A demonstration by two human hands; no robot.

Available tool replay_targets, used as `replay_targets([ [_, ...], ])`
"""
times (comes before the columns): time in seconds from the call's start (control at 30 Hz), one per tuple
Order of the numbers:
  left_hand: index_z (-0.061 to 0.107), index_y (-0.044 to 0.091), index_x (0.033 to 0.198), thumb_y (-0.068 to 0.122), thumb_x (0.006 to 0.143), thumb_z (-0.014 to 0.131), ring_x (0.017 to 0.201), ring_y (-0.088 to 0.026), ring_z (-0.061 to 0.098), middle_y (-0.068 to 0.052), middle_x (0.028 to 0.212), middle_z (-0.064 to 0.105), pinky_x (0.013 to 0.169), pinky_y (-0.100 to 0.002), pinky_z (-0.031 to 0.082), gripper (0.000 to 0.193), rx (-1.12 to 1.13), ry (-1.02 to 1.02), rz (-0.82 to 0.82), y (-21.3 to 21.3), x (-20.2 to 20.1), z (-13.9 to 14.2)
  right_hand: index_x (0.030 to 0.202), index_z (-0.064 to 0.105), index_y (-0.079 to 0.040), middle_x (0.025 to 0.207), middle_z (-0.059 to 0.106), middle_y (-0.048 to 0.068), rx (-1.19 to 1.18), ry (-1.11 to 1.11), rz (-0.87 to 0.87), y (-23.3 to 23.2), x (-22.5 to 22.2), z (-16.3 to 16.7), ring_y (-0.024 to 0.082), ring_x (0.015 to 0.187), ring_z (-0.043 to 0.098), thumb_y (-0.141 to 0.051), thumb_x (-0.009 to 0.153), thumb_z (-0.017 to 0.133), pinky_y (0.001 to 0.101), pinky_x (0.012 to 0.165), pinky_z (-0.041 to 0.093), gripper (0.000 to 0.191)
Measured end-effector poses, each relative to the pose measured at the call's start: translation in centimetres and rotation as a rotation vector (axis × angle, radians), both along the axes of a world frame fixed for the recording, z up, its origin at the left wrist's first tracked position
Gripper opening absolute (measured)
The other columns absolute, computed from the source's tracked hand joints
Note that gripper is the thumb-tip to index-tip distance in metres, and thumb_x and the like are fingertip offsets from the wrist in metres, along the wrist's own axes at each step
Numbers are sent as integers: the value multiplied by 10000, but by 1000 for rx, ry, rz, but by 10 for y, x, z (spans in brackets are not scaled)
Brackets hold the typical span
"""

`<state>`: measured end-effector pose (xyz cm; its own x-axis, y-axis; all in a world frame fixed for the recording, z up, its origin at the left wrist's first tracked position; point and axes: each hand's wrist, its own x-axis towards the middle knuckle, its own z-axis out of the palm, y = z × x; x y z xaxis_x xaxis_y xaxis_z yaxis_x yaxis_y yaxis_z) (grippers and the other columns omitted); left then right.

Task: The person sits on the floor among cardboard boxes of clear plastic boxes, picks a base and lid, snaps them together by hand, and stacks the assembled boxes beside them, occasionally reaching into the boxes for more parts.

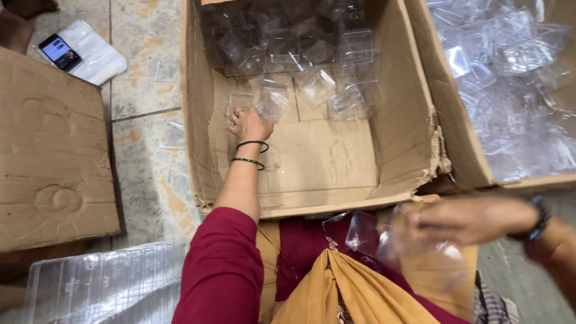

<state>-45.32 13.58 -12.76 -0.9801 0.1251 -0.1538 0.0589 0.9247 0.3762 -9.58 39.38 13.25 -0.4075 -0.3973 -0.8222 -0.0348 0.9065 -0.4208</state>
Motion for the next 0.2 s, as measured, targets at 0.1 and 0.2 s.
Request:
replay_targets([
  [0.1, 605, 115, 1389, 507, 777, 782, 1484, -426, 271, -215, 1595, 311, 1170, -647, 262, 748, -32, -73, -18, -2, 6, -8, 1288, 634, -109, 1299, 653, 139, -167, 312, 14, -9, 15, 6, 291, 1151, 637, -394, 1019, 633, 402, 943, 534, 392],
  [0.2, 590, 137, 1407, 504, 770, 793, 1491, -419, 245, -201, 1598, 298, 1176, -648, 236, 763, -51, -89, -29, -2, 2, -12, 1327, 605, -114, 1239, 734, 84, -264, 499, -355, -1, -32, 9, 214, 1081, 690, -381, 937, 585, 352, 920, 606, 473],
])
